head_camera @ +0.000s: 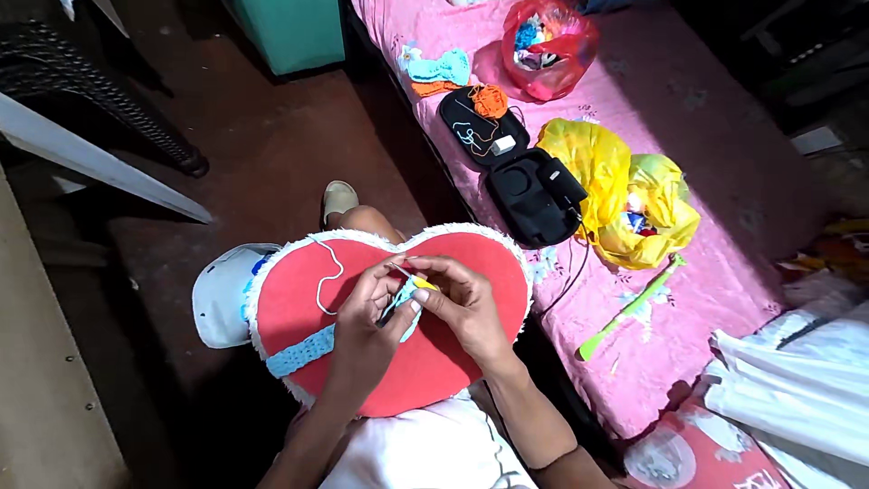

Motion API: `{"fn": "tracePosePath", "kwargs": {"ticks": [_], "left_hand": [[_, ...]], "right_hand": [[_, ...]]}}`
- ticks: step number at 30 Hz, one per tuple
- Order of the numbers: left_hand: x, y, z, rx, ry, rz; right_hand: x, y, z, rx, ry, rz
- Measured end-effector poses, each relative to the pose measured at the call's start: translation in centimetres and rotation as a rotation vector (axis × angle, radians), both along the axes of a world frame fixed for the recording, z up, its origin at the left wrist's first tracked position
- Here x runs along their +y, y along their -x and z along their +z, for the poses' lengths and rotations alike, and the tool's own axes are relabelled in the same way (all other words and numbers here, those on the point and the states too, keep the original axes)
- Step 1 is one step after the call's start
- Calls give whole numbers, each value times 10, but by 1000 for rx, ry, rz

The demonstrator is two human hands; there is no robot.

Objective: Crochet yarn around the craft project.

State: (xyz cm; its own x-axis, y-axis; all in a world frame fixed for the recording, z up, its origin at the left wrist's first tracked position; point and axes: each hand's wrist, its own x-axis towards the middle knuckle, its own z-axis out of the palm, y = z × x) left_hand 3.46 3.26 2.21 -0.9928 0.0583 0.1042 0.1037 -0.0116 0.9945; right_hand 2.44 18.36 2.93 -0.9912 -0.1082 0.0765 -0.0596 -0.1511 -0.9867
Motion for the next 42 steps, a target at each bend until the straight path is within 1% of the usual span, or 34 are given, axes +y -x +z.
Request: {"fn": "tracePosePath", "kwargs": {"ticks": [4, 7, 10, 11, 12, 16, 18, 19, 21, 23, 24, 25, 26, 27, 28, 30, 31, 34, 36, 37, 38, 39, 40, 41, 42], "left_hand": [[-12, -1, 2, 2, 159, -68], [-33, 3, 4, 6, 139, -173], [-53, 8, 7, -76, 200, -200], [-57, 9, 8, -106, 174, -218], [-62, 9, 8, -136, 93, -254], [-80, 10, 6, -238, -396, -473], [-82, 12, 10, -297, -580, -443], [-82, 13, 11, -308, -644, -398], [-79, 13, 13, -270, -667, -328], [-72, 8, 16, -190, -641, -328], [-68, 4, 17, -158, -649, -362], [-63, 1, 17, -127, -667, -400], [-58, -2, 16, -88, -665, -418], [-53, -4, 13, -43, -613, -388], [-49, -4, 10, 6, -478, -301], [-44, -1, 1, 93, -62, -57], [-41, 1, -3, 123, 104, 29], [-38, 2, -9, 165, 442, 153], [-41, 2, -10, 185, 616, 211], [-43, 3, -10, 160, 644, 219], [-49, 5, -8, 104, 607, 195], [-56, 6, -5, 29, 472, 131], [-62, 8, -3, -32, 220, 43], [-67, 10, -3, -81, -80, -57], [-70, 11, -2, -111, -319, -144]], "right_hand": [[-4, -4, -1, 54, 30, -30], [-3, -6, -2, 61, 25, -19], [-3, -8, -2, 73, -25, -9], [-3, -9, -3, 86, -46, -6], [-4, -10, -4, 101, -68, -4], [-5, -12, -7, 152, -79, -22], [-4, -12, -9, 241, -123, -18], [-3, -11, -12, 325, -195, -10], [-1, -10, -19, 501, -428, -21], [-4, -12, -19, 527, -617, -71], [-5, -13, -18, 492, -648, -94], [-7, -14, -16, 438, -624, -114], [-9, -13, -14, 368, -548, -127], [-10, -12, -12, 291, -445, -134], [-11, -11, -10, 225, -339, -136], [-11, -10, -7, 164, -196, -115], [-12, -9, -6, 155, -164, -98], [-14, -9, -5, 162, -146, -65], [-13, -8, -6, 159, -134, -65], [-12, -7, -6, 154, -126, -60], [-12, -7, -7, 150, -118, -54], [-12, -7, -7, 148, -116, -50], [-13, -7, -7, 148, -118, -49], [-13, -6, -7, 149, -120, -50], [-13, -7, -8, 152, -123, -49]]}}
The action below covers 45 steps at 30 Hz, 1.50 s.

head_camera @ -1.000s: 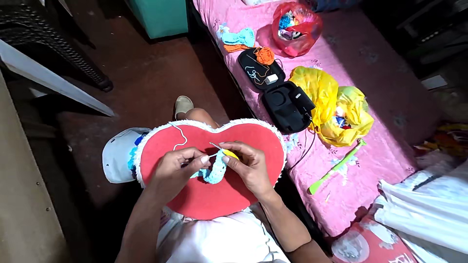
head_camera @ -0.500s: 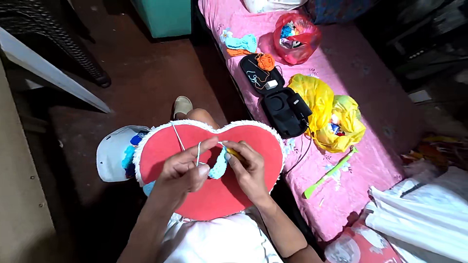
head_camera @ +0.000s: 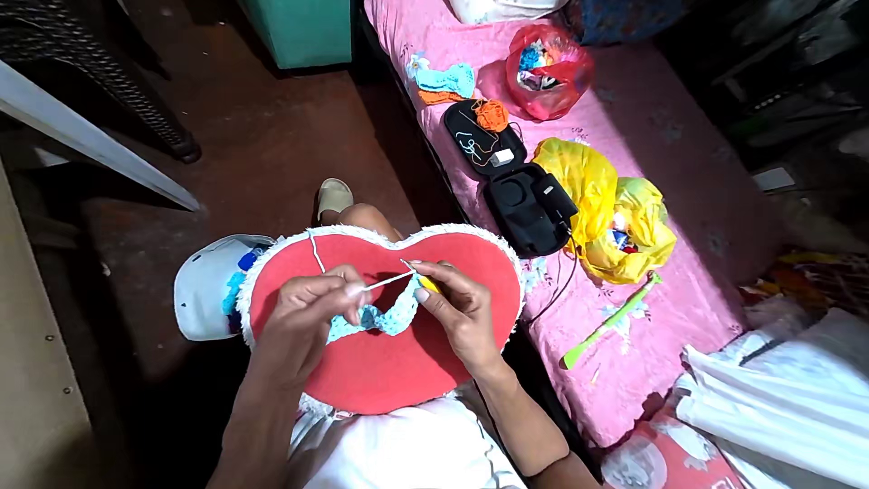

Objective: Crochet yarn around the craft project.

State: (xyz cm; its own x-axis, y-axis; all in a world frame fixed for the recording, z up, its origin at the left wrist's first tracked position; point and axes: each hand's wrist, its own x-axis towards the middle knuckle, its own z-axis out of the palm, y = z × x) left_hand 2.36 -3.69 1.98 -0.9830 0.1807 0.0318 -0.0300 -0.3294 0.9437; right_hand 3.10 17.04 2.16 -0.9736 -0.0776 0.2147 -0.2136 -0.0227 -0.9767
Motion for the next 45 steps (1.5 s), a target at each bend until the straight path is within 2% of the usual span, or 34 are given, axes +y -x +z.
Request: {"fn": "tracePosePath", "kwargs": {"ticks": [1, 3, 7, 9, 12, 18, 29, 35, 37, 40, 45], "left_hand": [[2, 1, 0, -10, -147, -32], [17, 0, 1, 21, -210, -21], [53, -7, 2, 154, 162, 204], [60, -8, 3, 173, 248, 307], [61, -8, 5, 169, 336, 336], [57, -11, 5, 140, 426, 310], [47, -8, 8, 73, 338, 261], [25, 3, 12, -103, 274, 97], [20, 6, 9, -127, 244, 64], [19, 5, 7, -102, 233, 54], [40, -4, 1, 166, 414, 182]], "right_hand": [[-1, 0, 0, 5, -7, 1], [-3, -1, -1, 13, -17, 4], [-5, -2, -1, 19, -43, -4], [-5, -4, -1, 24, -77, -9], [-2, -5, -5, 58, -147, -10], [5, -5, -14, 262, -423, -74], [11, -12, -20, 391, -539, -139], [18, -10, -21, 462, -615, -108], [22, -10, -22, 423, -565, -64], [29, -11, -12, 178, -403, 40], [32, -5, 7, -204, -77, 150]]}}
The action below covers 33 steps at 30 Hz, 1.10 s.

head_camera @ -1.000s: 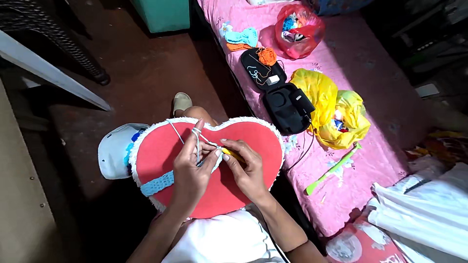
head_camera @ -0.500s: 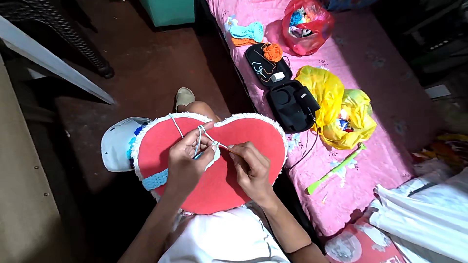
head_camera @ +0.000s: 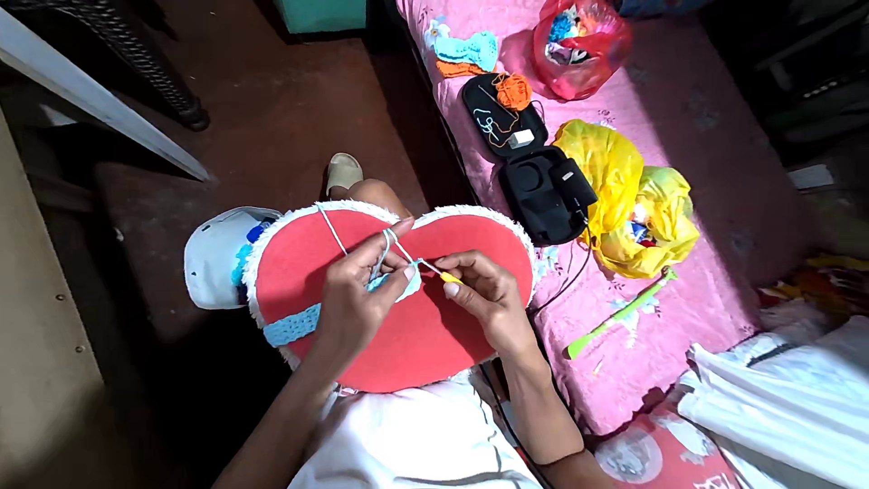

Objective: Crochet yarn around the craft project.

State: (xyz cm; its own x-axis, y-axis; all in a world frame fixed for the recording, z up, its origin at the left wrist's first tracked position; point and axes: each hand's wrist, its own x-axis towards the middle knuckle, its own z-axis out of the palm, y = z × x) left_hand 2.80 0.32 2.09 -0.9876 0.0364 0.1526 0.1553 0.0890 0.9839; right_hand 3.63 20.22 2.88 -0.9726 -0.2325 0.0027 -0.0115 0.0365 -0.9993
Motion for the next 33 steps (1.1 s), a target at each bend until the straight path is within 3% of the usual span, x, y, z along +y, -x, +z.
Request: {"fn": "tracePosePath", "kwargs": {"ticks": [4, 9, 12, 15, 20, 23, 25, 28, 33], "left_hand": [[20, -6, -3, 110, 10, 84], [33, -7, -20, 282, 114, 151], [37, -9, -25, 343, 143, 181], [26, -8, -13, 203, -10, 102], [5, 1, 0, -62, -270, -34], [-6, 4, 3, -266, -412, -34], [-10, 6, 3, -345, -507, -33], [-14, 8, 0, -373, -590, -56], [0, 3, -3, -113, -362, -36]], "right_hand": [[-5, 2, 1, -25, 113, 5], [-22, -4, -3, 316, -334, -136], [-27, -1, 1, 200, -214, -155], [-24, 3, 3, 93, 63, -136], [-20, 4, -23, 618, -324, -229], [-16, 4, -27, 714, -394, -216], [-13, 3, -28, 681, -345, -169], [-9, 2, -20, 437, -124, -97], [-1, 8, 1, 1, 180, -1]]}}
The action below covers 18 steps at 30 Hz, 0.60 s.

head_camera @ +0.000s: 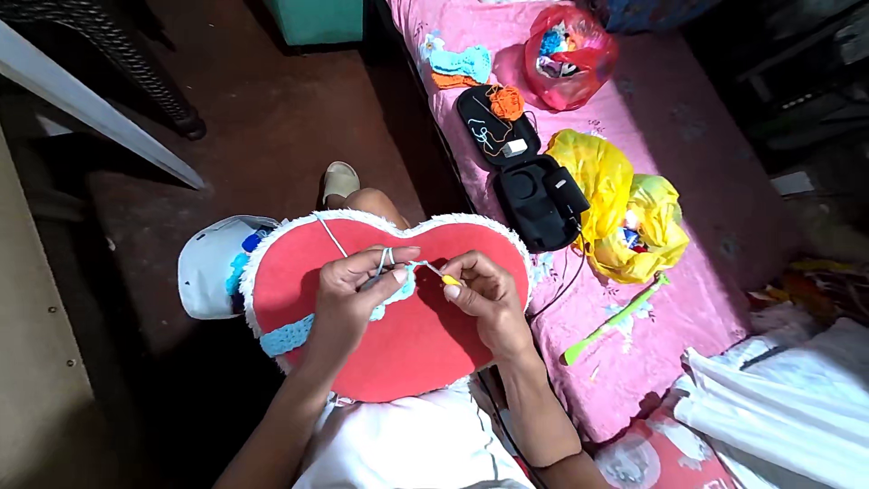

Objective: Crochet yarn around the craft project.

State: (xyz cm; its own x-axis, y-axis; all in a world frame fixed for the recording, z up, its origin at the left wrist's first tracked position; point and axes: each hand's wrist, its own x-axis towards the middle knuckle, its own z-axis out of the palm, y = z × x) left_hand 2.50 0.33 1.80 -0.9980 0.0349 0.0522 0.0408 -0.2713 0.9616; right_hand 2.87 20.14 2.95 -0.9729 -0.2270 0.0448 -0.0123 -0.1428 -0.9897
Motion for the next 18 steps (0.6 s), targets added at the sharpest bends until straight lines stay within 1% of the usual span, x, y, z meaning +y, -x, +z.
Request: {"fn": "tracePosePath", "kwargs": {"ticks": [2, 4, 6, 9, 11, 14, 16, 18], "left_hand": [[13, -4, 1, 139, 139, 57], [22, -7, -1, 219, 225, 117], [25, -8, -2, 254, 286, 152], [26, -9, -2, 302, 406, 207], [29, -9, -3, 390, 539, 292], [35, -6, -6, 556, 706, 415], [37, -7, -6, 589, 710, 423], [35, -12, 0, 525, 607, 326]], "right_hand": [[0, 4, 1, -57, 84, 4], [-3, 5, 3, -61, 94, -15], [-6, 4, 6, -80, 77, -25], [-10, 1, 12, -161, 88, 18], [-16, -2, 16, -209, 141, 35], [-27, -6, 22, -203, 205, -12], [-32, -6, 23, -173, 225, -61], [-33, -3, 21, -140, 239, -103]]}}
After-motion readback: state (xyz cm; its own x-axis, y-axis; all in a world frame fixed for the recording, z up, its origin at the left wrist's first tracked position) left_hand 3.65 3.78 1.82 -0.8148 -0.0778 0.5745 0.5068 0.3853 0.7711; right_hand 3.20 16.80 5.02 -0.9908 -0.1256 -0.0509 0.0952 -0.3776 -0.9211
